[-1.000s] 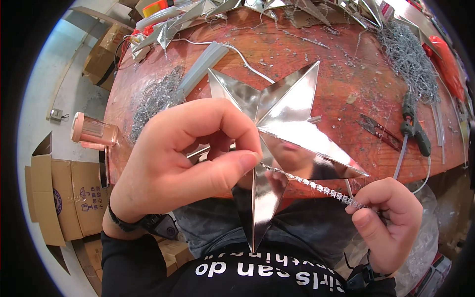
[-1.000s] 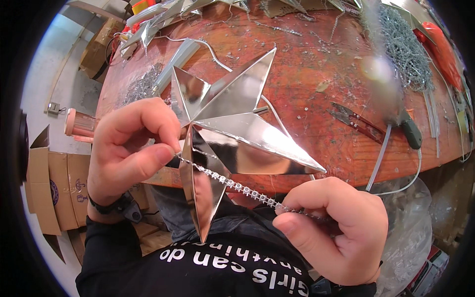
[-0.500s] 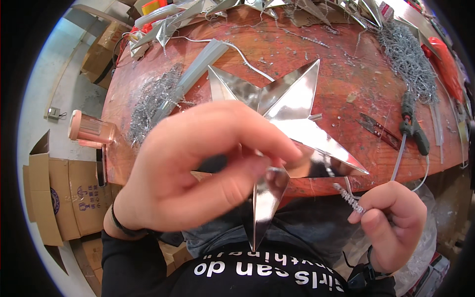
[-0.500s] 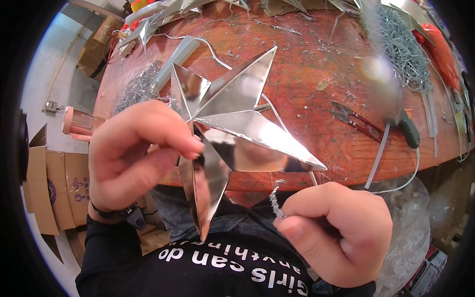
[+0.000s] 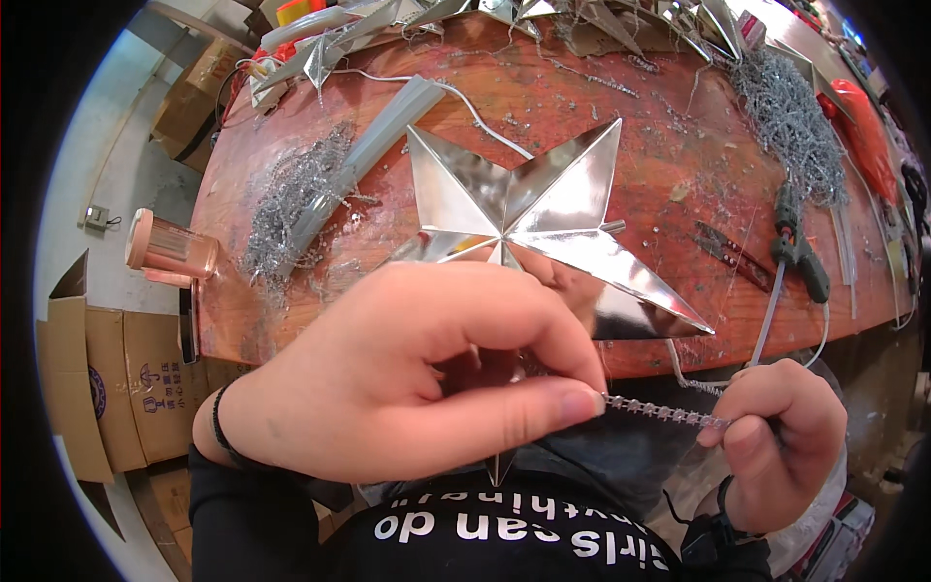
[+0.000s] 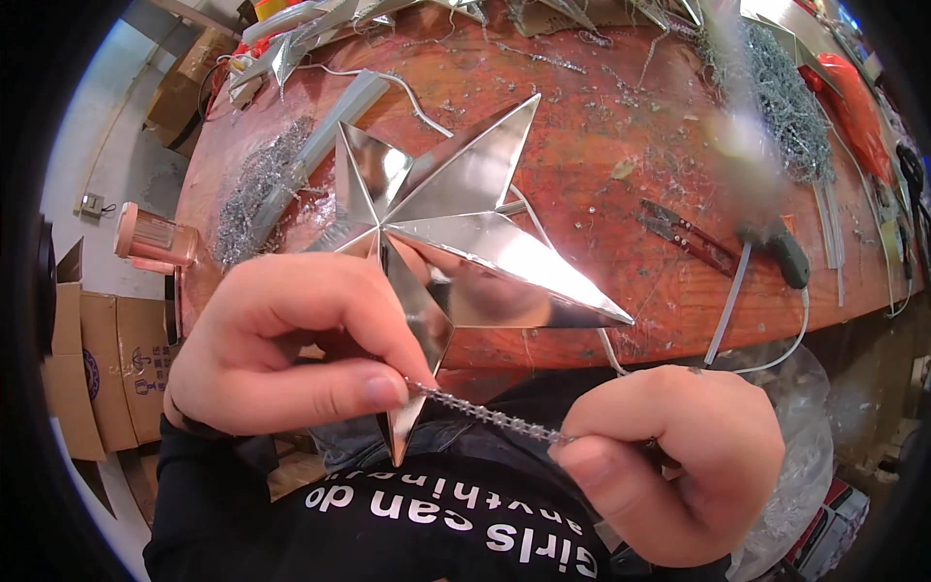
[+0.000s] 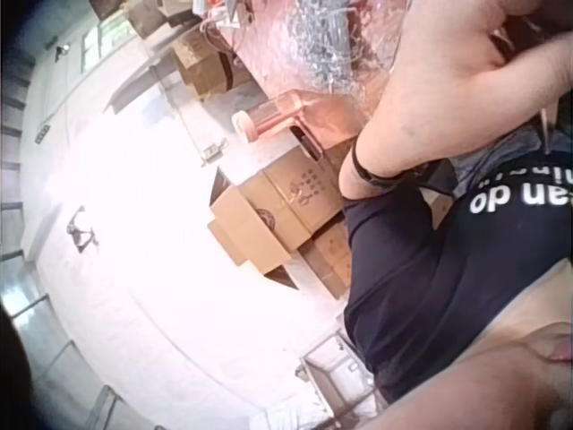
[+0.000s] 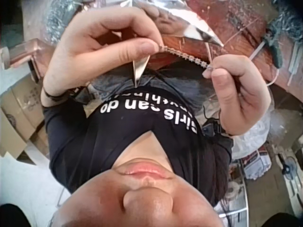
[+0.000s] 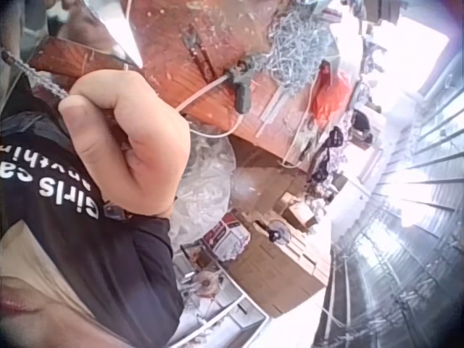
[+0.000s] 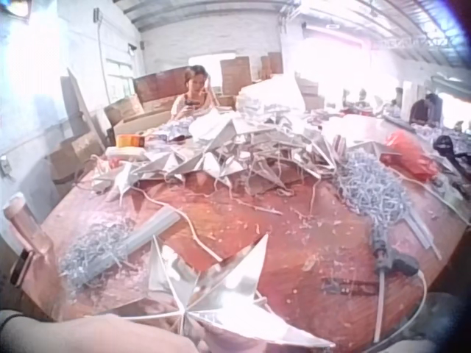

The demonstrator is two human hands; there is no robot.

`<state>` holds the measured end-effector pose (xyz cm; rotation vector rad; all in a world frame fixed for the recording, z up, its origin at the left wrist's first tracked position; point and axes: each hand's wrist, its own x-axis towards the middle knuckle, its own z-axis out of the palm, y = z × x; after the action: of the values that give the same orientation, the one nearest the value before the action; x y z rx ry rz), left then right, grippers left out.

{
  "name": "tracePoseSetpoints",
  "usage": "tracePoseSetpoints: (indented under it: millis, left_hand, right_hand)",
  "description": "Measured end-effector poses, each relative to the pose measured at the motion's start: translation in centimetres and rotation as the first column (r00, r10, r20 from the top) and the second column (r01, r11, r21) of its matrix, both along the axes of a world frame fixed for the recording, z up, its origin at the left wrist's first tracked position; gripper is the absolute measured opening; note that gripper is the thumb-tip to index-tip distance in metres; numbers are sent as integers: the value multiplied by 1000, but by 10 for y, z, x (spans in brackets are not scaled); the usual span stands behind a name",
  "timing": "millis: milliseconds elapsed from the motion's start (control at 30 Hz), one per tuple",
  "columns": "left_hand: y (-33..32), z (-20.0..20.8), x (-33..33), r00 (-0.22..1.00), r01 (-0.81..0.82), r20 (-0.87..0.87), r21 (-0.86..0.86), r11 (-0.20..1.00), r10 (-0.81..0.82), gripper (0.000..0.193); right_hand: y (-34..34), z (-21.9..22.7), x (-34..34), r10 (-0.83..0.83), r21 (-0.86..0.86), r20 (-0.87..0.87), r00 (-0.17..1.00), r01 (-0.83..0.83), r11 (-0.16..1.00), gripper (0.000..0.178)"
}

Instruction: The person uses a hot glue gun to apply adhesive to the edges of a silver metallic star ornament. They then press a strip of silver sequins onto the glued edges, repeating the process for multiple points of the star.

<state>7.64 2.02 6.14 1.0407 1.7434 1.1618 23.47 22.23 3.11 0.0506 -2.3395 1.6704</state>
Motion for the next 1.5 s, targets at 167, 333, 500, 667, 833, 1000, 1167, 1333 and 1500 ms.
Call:
tracePoseSetpoints:
  millis: [167, 333, 500, 667, 833, 1000, 1167, 1333, 1500]
  left_hand:
    - [-9, -5, 3, 947, -247, 215, 22, 969, 237, 8]
    - [-10, -9, -2, 908, -312, 304, 28, 950, 289, 9]
    - [-8, -15, 2, 864, -400, 368, 83, 913, 345, 11]
    - [-8, -21, -2, 868, -413, 364, 154, 897, 338, 13]
    - [-8, -25, 0, 852, -435, 387, 145, 889, 354, 8]
    - [-4, -19, 3, 817, -493, 375, 58, 868, 439, 12]
    - [-4, -22, 0, 851, -468, 312, 88, 879, 422, 32]
    - [-3, -25, 2, 894, -447, 119, 181, 876, 432, 39]
    - [-5, -28, -6, 849, -336, -319, 290, 896, 421, 38]
  right_hand:
    - [-3, -3, 5, -69, -116, 43, 997, 74, 991, 6]
    - [-1, 2, 7, -91, -166, 154, 984, 117, 979, 10]
    - [0, -3, 8, -80, -160, 83, 993, 92, 983, 17]
    - [6, -14, 5, 5, -19, -111, 994, -7, 1000, 26]
    - [8, -19, 6, -8, -9, -142, 990, 7, 1000, 29]
    - [10, -24, 4, -36, 57, -199, 979, 48, 997, 31]
    - [9, -24, -1, -47, 135, -215, 975, 77, 988, 16]
    - [-5, -19, -5, -130, 264, -227, 965, 189, 946, 15]
    - [-12, -7, -6, -42, 534, -269, 962, 185, 825, 26]
